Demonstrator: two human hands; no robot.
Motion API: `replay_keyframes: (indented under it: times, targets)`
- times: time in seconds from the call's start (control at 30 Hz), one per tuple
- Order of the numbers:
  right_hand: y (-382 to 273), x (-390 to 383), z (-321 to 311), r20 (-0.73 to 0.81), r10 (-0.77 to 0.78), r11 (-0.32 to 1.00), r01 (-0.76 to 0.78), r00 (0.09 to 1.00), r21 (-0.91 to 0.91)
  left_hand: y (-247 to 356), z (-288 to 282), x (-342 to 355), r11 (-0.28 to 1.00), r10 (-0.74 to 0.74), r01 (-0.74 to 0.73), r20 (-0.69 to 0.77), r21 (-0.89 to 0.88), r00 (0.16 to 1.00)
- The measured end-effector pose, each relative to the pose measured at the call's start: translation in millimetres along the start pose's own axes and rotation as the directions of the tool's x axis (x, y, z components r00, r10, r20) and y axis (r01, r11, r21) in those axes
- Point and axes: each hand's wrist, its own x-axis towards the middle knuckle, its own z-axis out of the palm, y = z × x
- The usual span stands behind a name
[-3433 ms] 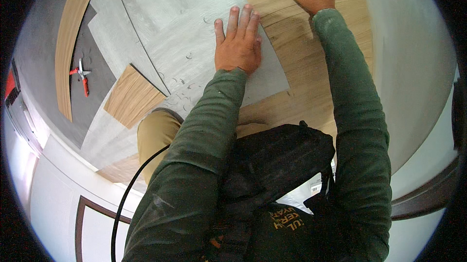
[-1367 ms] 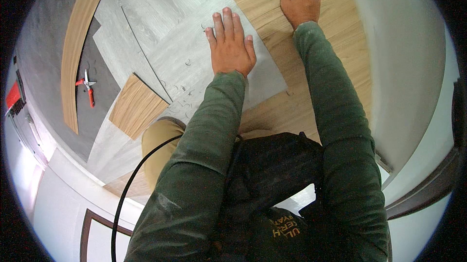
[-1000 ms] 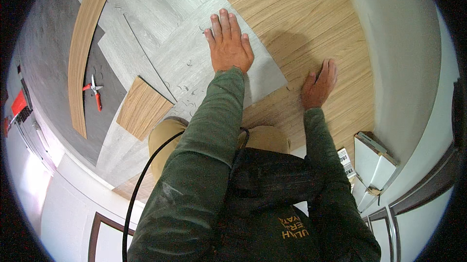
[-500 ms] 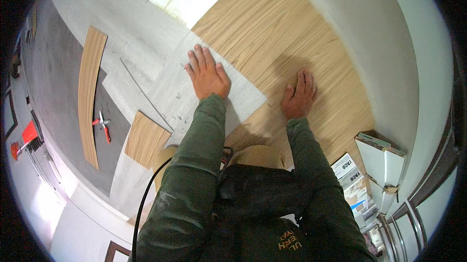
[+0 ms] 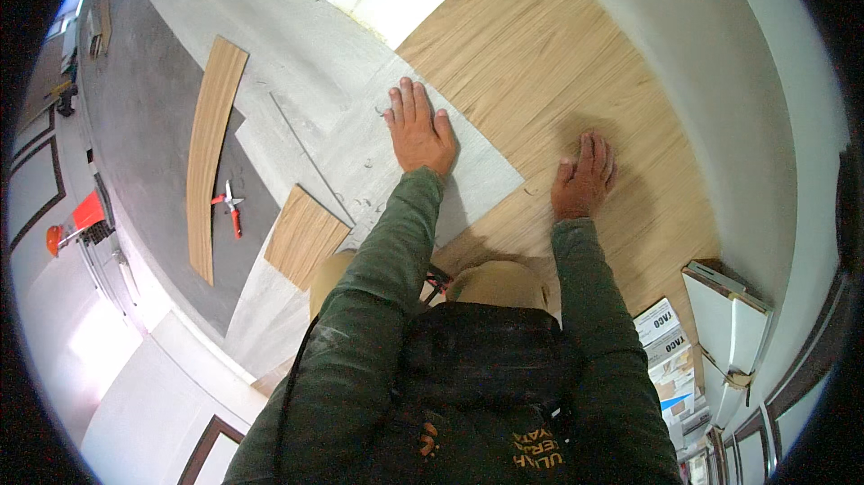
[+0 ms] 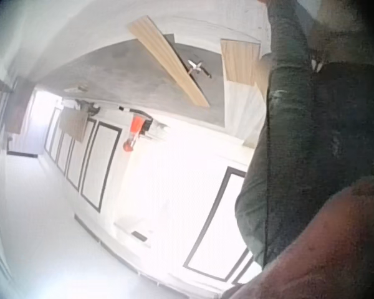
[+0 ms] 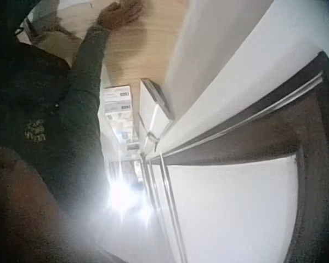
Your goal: The person cuts a laminate flooring plank with a utility knife and then fits several planks together on the floor by hand.
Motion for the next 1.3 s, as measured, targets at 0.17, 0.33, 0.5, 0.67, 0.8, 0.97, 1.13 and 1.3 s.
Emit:
replay_keyframes:
  times: [0.17, 0.33, 0.5, 0.67, 0.8, 0.97, 1.13, 1.3]
  targets:
    - [-3.2, 2.2, -6.1, 0.041, 0.043, 0.998, -0.045, 0.998, 0.049, -8.1, -35.2, 27.8, 0.899, -0.319, 0.212, -0.240, -0.382, 0.917]
    - [0.2, 3.1, -8.3, 0.136, 0.086, 0.996, -0.088, 0.987, 0.009, -57.9, -51.6, 79.2, 0.876, -0.363, 0.228, -0.267, -0.425, 0.893]
    - [-5.3, 3.7, -13.6, 0.138, 0.098, 0.994, -0.103, 0.986, 0.031, -34.9, -42.5, 107.5, 0.949, -0.184, 0.186, 0.032, -0.256, 0.982]
    - [3.0, -2.2, -5.1, 0.035, 0.044, 0.996, -0.046, 0.998, 0.078, 6.9, -13.3, 117.9, 0.988, 0.080, -0.099, 0.155, 0.119, 0.985]
    - [0.2, -1.1, -4.8, -0.001, 0.021, 0.996, -0.020, 1.000, 0.088, 27.2, -12.7, 112.1, 0.966, 0.028, -0.076, 0.191, 0.248, 0.981]
    - [-0.6, 1.8, -7.5, 0.017, 0.013, 0.995, -0.015, 1.000, 0.095, 30.6, -17.5, 116.3, 0.966, 0.007, -0.065, 0.227, 0.249, 0.974]
    - [-3.6, 5.8, -10.2, 0.007, 0.006, 0.993, -0.007, 1.000, 0.118, 30.7, -15.2, 118.5, 0.968, -0.025, -0.027, 0.203, 0.248, 0.979]
    - [-2.3, 5.7, -7.0, 0.024, 0.024, 0.997, -0.025, 0.999, 0.066, 37.3, -13.0, 115.6, 0.975, -0.068, 0.026, 0.186, 0.220, 0.980]
